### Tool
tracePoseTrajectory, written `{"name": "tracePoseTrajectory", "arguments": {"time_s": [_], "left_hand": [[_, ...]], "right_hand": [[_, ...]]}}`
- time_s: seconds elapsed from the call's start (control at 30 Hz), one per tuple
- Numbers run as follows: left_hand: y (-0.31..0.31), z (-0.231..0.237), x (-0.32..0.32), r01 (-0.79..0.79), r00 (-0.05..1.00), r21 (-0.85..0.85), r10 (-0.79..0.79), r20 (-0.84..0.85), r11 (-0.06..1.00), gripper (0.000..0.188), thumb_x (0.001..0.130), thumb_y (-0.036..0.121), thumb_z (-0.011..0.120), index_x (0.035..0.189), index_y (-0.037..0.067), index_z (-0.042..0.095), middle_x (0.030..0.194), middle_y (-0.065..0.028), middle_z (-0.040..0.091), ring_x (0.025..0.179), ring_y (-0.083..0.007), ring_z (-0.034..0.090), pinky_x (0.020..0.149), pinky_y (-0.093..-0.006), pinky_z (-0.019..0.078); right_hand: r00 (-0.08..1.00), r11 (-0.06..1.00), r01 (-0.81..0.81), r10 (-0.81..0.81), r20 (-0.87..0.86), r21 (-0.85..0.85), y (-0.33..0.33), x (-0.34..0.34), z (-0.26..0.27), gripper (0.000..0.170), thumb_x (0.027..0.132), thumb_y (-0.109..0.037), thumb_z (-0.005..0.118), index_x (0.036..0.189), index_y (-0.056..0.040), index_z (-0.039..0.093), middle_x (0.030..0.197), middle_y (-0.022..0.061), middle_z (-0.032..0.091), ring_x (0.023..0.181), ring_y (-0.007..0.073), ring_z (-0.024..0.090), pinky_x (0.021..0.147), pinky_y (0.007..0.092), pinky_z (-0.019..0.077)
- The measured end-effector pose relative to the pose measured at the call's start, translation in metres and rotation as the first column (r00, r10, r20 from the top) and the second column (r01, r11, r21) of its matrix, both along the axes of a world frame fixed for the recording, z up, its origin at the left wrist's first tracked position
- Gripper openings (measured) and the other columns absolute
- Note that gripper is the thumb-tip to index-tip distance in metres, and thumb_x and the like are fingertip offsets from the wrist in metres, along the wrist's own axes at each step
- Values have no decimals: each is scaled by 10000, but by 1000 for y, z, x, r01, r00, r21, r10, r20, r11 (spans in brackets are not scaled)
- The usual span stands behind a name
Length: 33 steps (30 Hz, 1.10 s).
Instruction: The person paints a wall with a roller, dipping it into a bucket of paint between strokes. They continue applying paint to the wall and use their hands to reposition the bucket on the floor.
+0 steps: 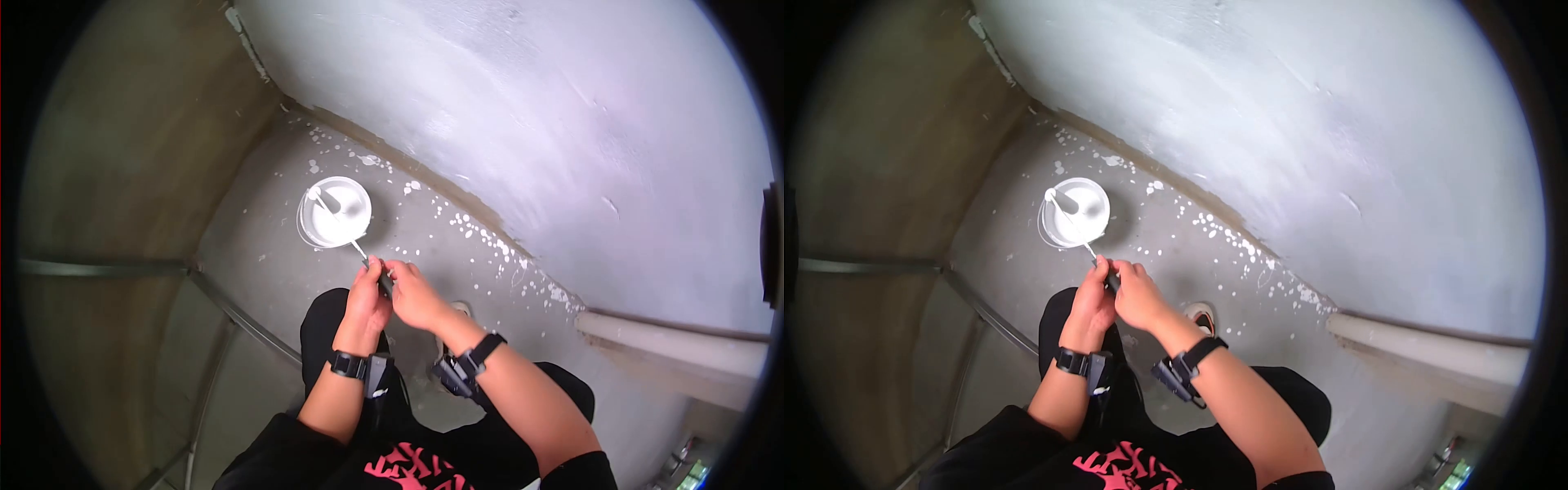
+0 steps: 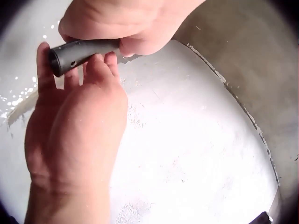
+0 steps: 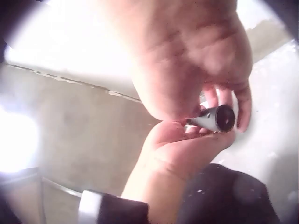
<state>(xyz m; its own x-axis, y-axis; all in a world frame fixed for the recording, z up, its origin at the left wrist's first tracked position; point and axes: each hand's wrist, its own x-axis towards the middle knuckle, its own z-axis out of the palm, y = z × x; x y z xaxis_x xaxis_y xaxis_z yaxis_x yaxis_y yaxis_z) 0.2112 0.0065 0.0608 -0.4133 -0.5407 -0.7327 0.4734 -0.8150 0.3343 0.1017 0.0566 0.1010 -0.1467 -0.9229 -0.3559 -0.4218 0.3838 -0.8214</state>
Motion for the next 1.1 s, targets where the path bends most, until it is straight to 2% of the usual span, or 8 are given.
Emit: {"name": "tracePoseTrajectory", "arguments": {"time_s": [0.27,0.4,0.43,0.5,0.67,0.73,0.93,1.1], "left_hand": [[3,4,-31,2,990,37,-7,143,999,192,1013,274,583,1006,84,555,919,-30,590,766,-153,567,684,-342,526],[2,7,-36,222,903,-62,-181,390,973,269,1030,393,517,1085,136,577,1027,-14,563,965,-179,526,832,-391,442],[0,15,-38,289,835,-47,-228,501,956,334,1015,445,503,1145,143,561,1072,-10,558,1000,-178,499,841,-392,389],[-6,32,-42,307,773,-75,-203,600,949,354,1000,455,508,1152,137,550,1085,-16,549,995,-179,498,831,-392,384],[-50,52,-32,277,671,-287,29,741,917,371,964,453,509,1107,112,542,1067,-27,538,965,-170,510,775,-374,400],[-63,77,-26,197,724,-403,145,675,894,321,977,416,503,1026,107,577,984,-16,570,871,-155,541,722,-346,413],[-35,140,37,-93,808,-685,457,372,722,254,1020,284,487,922,69,581,761,-3,548,697,-121,522,642,-268,397],[20,170,78,47,568,-668,530,630,743,259,998,247,531,839,49,580,705,32,523,641,-48,455,583,-229,363]], "right_hand": [[989,980,-139,129,75,143,1,-19,-32,488,886,-133,527,1318,66,421,1332,359,453,1192,505,490,1037,499,415],[978,995,-94,99,186,-37,-10,-36,-37,290,855,-79,523,1101,63,578,1076,325,623,1037,432,618,893,483,505],[966,997,74,-78,247,28,-11,-36,-28,242,851,-103,519,1003,61,611,879,273,671,904,403,670,783,482,527],[972,989,21,-55,230,148,-22,-51,-22,257,856,-134,524,1001,60,610,849,258,675,875,402,675,766,483,523],[979,956,-151,108,175,252,-35,-80,-26,316,872,-243,554,965,52,618,742,223,672,716,396,677,659,470,520],[975,975,-218,216,-52,-30,-36,-80,-41,310,882,-274,587,900,34,619,697,213,654,606,362,659,562,441,503],[959,925,-264,221,178,275,-70,-77,-23,457,968,-436,556,905,17,569,612,93,544,461,191,533,435,355,428],[934,899,-349,310,177,264,-113,-77,-17,424,965,-419,576,915,1,551,650,43,511,476,132,480,412,309,382]]}}
